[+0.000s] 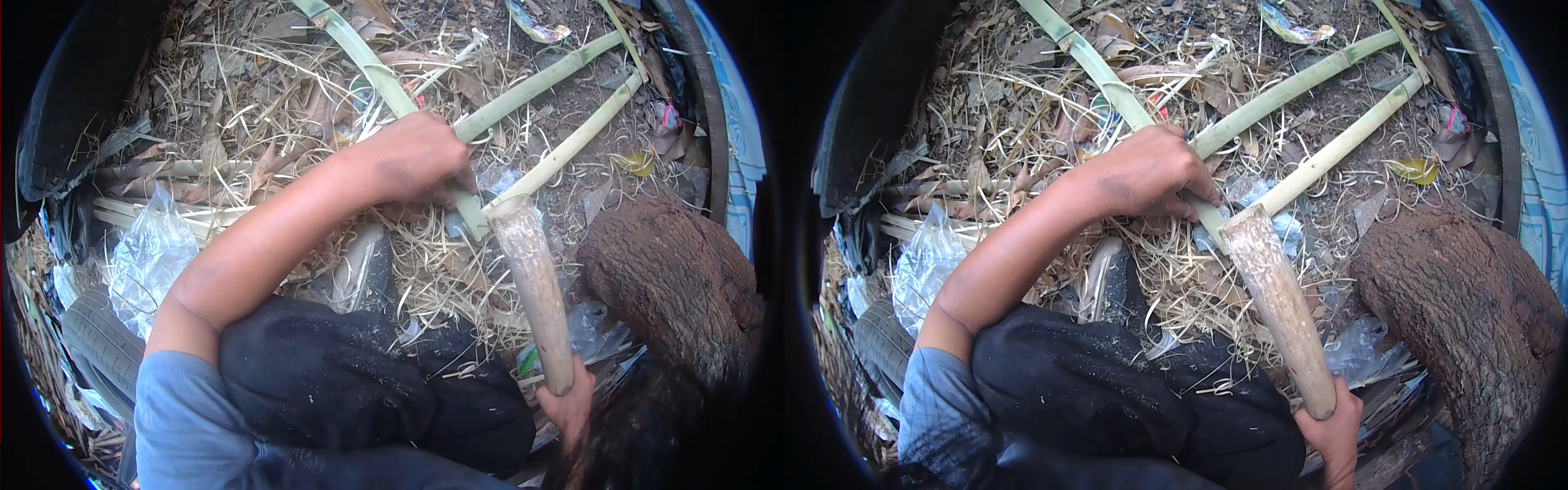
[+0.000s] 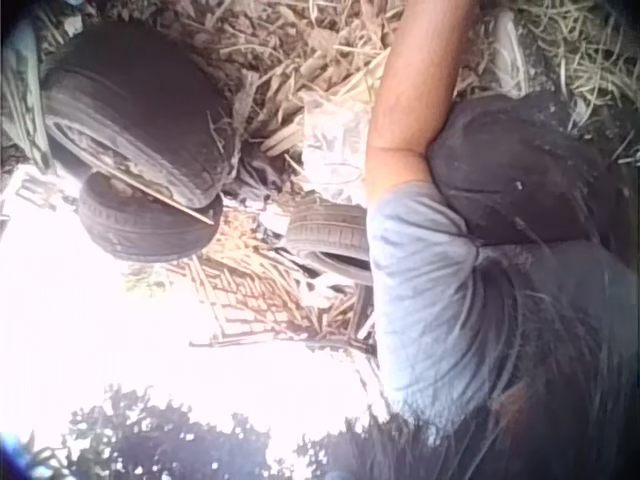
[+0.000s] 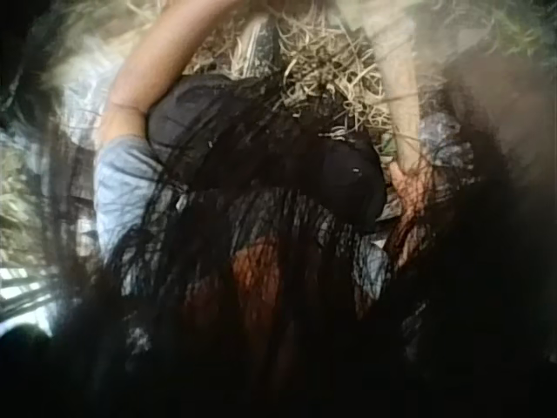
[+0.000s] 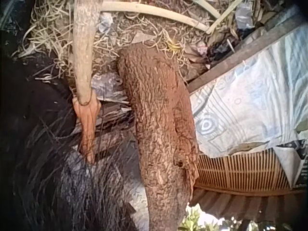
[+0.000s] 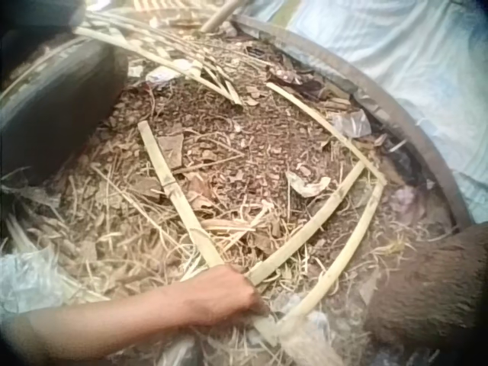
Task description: The person carves a bamboo strip with a knife, fits it into a bamboo frame by hand, and hammers the joints with a piece of wood.
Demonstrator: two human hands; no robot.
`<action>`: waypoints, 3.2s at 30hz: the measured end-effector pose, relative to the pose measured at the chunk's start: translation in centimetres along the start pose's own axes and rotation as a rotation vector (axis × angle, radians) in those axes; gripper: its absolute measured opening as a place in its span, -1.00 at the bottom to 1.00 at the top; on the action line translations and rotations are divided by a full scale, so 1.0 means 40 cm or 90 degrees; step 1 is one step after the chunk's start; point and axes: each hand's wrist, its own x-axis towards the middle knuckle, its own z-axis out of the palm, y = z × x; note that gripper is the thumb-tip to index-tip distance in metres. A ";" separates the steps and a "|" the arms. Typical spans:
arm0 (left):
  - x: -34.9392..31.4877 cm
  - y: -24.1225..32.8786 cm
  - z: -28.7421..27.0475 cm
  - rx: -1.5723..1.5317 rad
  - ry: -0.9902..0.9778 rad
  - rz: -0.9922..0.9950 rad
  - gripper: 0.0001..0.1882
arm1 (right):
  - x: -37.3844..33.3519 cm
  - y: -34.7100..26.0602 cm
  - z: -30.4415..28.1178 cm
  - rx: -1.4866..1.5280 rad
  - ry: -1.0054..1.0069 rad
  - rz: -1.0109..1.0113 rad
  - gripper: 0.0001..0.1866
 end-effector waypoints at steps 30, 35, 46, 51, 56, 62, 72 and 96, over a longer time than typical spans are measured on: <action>0.017 -0.015 0.008 0.013 -0.004 0.016 -0.70 | -0.019 -0.006 0.061 0.136 0.227 -0.084 -0.55; -0.006 -0.017 0.006 -0.007 -0.012 0.020 -0.69 | 0.026 -0.022 0.064 -0.089 0.091 -0.035 -0.58; 0.007 -0.017 0.002 -0.012 0.001 0.041 -0.69 | -0.048 -0.009 0.046 0.133 0.264 -0.204 -0.57; 0.008 -0.027 0.000 0.005 0.016 0.063 -0.69 | -0.046 -0.031 0.057 0.049 0.178 -0.143 -0.54; -0.001 -0.023 0.006 0.002 0.008 0.056 -0.69 | -0.057 -0.075 0.047 0.110 0.271 -0.159 -0.54; 0.000 -0.021 0.013 0.024 0.007 0.044 -0.68 | -0.072 -0.004 0.053 0.062 0.204 -0.166 -0.54; 0.006 -0.009 -0.004 0.032 -0.009 0.047 -0.69 | -0.064 0.041 0.075 0.224 0.229 -0.191 -0.63; 0.007 0.065 0.026 0.244 -0.040 0.001 -0.39 | -0.033 0.017 0.104 0.176 0.245 -0.081 -0.57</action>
